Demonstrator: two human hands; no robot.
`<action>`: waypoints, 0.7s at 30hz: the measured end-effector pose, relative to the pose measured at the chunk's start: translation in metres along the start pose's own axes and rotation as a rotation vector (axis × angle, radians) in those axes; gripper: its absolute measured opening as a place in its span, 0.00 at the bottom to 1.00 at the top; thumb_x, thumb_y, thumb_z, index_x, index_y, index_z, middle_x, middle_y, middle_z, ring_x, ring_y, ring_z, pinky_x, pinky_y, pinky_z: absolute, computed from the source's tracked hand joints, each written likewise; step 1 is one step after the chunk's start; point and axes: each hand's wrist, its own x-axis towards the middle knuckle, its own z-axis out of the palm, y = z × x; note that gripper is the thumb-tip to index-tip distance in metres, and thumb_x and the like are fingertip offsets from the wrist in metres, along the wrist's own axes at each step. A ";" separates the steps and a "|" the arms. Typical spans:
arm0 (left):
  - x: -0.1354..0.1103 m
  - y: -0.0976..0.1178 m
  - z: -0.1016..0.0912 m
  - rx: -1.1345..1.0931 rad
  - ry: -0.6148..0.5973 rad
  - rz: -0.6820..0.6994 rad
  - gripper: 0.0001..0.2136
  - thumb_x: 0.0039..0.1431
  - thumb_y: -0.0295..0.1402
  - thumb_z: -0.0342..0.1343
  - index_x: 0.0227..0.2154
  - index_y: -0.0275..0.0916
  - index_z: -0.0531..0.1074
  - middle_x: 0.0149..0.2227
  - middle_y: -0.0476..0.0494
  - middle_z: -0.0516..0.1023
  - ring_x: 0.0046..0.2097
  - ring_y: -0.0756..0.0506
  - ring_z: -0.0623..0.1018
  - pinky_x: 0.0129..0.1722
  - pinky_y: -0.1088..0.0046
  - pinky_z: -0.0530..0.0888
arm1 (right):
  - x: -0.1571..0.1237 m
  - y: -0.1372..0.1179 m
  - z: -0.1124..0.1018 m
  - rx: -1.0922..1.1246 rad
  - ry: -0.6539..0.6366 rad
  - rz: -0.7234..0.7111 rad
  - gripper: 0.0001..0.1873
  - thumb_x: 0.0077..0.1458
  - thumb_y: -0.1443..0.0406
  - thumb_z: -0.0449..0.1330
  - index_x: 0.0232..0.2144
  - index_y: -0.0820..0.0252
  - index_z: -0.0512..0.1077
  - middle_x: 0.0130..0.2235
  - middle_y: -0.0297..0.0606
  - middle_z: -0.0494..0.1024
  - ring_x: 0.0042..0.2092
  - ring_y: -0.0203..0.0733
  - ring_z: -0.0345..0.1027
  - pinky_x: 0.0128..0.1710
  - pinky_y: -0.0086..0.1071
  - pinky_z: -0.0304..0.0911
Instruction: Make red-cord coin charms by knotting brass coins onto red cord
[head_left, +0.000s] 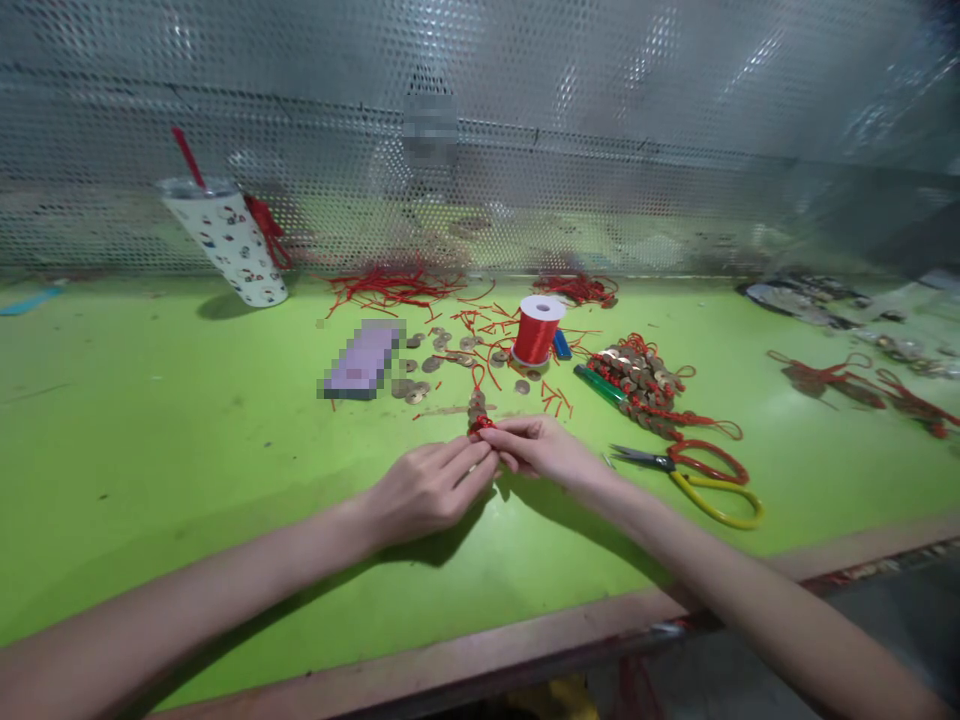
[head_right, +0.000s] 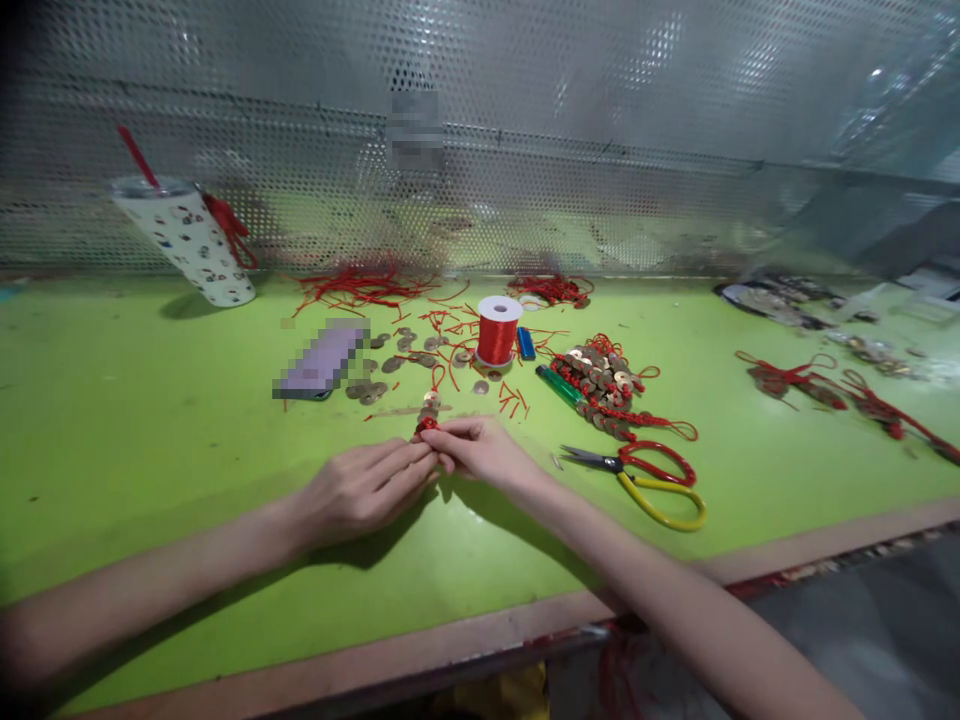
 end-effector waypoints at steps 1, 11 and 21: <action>0.000 0.001 0.000 -0.035 0.001 -0.014 0.06 0.67 0.25 0.54 0.42 0.31 0.75 0.39 0.38 0.84 0.37 0.43 0.83 0.36 0.68 0.80 | 0.000 0.000 0.000 -0.016 0.001 -0.006 0.24 0.53 0.47 0.68 0.24 0.61 0.72 0.18 0.24 0.62 0.19 0.27 0.47 0.20 0.30 0.38; 0.013 0.002 -0.008 -0.636 -0.212 -0.793 0.19 0.70 0.33 0.51 0.21 0.36 0.73 0.17 0.52 0.70 0.20 0.53 0.65 0.23 0.74 0.61 | -0.001 0.001 0.002 -0.036 0.114 -0.088 0.23 0.57 0.47 0.64 0.33 0.62 0.77 0.21 0.27 0.64 0.21 0.30 0.49 0.21 0.31 0.40; 0.023 0.018 -0.009 -1.245 -0.248 -1.274 0.21 0.69 0.47 0.50 0.46 0.35 0.79 0.16 0.52 0.72 0.16 0.52 0.64 0.18 0.77 0.60 | -0.003 -0.002 0.006 -0.029 0.092 -0.174 0.25 0.57 0.44 0.63 0.29 0.60 0.73 0.20 0.26 0.65 0.20 0.29 0.52 0.20 0.29 0.44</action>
